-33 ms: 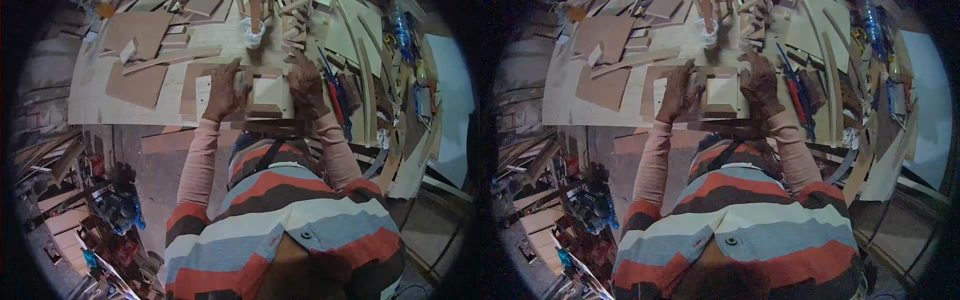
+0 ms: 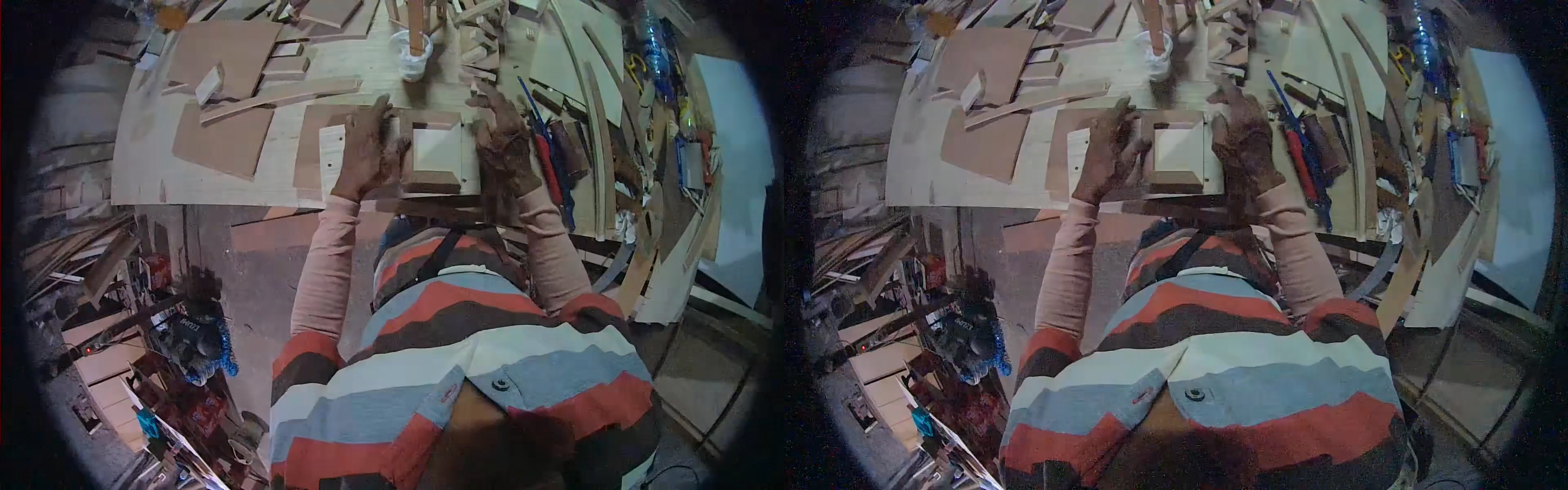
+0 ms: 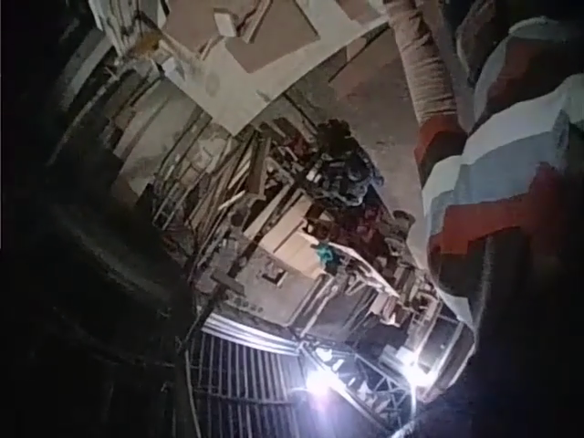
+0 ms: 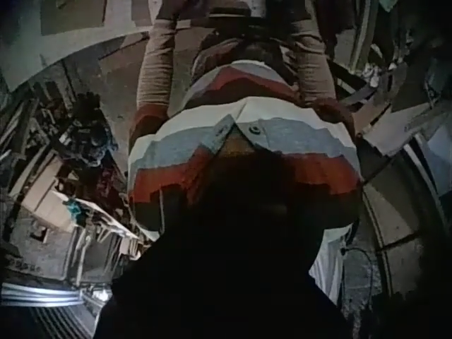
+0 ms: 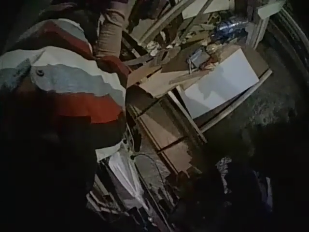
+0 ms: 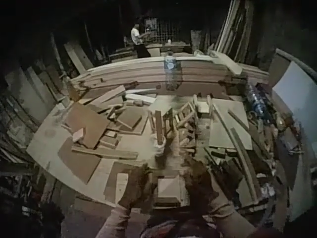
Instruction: Measuring and gluing wooden pieces to assemble a small frame.
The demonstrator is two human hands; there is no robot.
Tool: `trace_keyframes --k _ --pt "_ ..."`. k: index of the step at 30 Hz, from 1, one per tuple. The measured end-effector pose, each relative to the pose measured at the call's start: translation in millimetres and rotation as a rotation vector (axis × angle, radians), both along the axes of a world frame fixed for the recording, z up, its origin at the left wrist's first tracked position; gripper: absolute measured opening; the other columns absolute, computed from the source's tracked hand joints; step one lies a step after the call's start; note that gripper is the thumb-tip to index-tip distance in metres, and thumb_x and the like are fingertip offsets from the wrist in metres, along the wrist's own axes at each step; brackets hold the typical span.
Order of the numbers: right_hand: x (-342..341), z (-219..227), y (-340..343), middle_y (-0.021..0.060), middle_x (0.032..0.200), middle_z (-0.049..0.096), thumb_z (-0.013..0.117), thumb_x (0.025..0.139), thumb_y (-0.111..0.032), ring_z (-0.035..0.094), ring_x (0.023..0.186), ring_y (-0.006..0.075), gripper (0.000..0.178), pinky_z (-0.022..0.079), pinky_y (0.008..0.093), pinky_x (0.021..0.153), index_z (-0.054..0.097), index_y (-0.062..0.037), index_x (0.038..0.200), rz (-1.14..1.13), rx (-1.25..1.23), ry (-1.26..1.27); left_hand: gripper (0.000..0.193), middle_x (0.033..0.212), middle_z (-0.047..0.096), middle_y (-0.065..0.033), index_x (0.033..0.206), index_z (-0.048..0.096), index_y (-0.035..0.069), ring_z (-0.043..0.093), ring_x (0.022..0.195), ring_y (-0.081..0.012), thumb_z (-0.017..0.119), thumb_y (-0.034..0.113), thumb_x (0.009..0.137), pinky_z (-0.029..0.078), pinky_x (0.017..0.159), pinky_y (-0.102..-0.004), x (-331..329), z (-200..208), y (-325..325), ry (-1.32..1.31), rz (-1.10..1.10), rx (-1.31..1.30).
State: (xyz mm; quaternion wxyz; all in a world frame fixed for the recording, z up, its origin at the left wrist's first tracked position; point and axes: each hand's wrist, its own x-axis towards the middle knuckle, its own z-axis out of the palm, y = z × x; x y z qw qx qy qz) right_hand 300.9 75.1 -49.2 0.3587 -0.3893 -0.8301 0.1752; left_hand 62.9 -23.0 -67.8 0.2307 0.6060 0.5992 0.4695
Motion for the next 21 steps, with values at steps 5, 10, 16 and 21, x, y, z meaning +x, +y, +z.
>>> trace_keyframes --k 5,10,16,21 --pt "11.0 0.8 -1.1 0.0086 0.105 0.069 0.06 0.079 -0.003 0.063 0.093 0.0321 0.052 0.052 0.0417 0.08 0.054 -0.0077 0.13 -0.036 -0.064 0.05 0.065 0.123 0.064 -0.0191 0.147 0.04 0.001 0.056 0.115 -0.0362 0.065 0.022 0.091 0.036 0.105 -0.0491 10.2 6.0 8.6 0.338 0.053 0.035" --pt "2.9 8.3 -13.2 0.0104 0.107 0.068 0.065 0.082 -0.005 0.065 0.094 0.0303 0.053 0.054 0.0394 0.08 0.053 -0.0059 0.133 -0.045 -0.085 0.05 0.06 0.119 0.065 -0.0189 0.145 0.042 0.002 0.058 0.111 -0.0345 0.065 0.021 0.094 0.041 0.101 -0.0455 11.3 0.0 14.1 0.254 0.092 0.047" --pt "-3.6 3.8 -12.1 0.0105 0.109 0.068 0.069 0.081 -0.009 0.064 0.1 0.0312 0.057 0.051 0.041 0.088 0.053 -0.0071 0.136 -0.028 -0.064 -0.008 0.059 0.116 0.067 -0.019 0.143 0.042 0.0 0.063 0.105 -0.0335 0.067 0.018 0.093 0.048 0.095 -0.0437 12.6 3.7 21.4 0.16 0.092 0.013" --pt "-8.3 -3.0 8.8 0.0076 0.112 0.069 0.072 0.079 -0.012 0.062 0.104 0.0317 0.065 0.048 0.0441 0.093 0.05 -0.0087 0.14 0.202 0.032 0.005 0.063 0.116 0.069 -0.0182 0.145 0.034 -0.002 0.067 0.103 -0.0245 0.068 0.013 0.094 0.053 0.091 -0.0359 13.4 0.7 20.7 -0.017 0.082 -0.04"
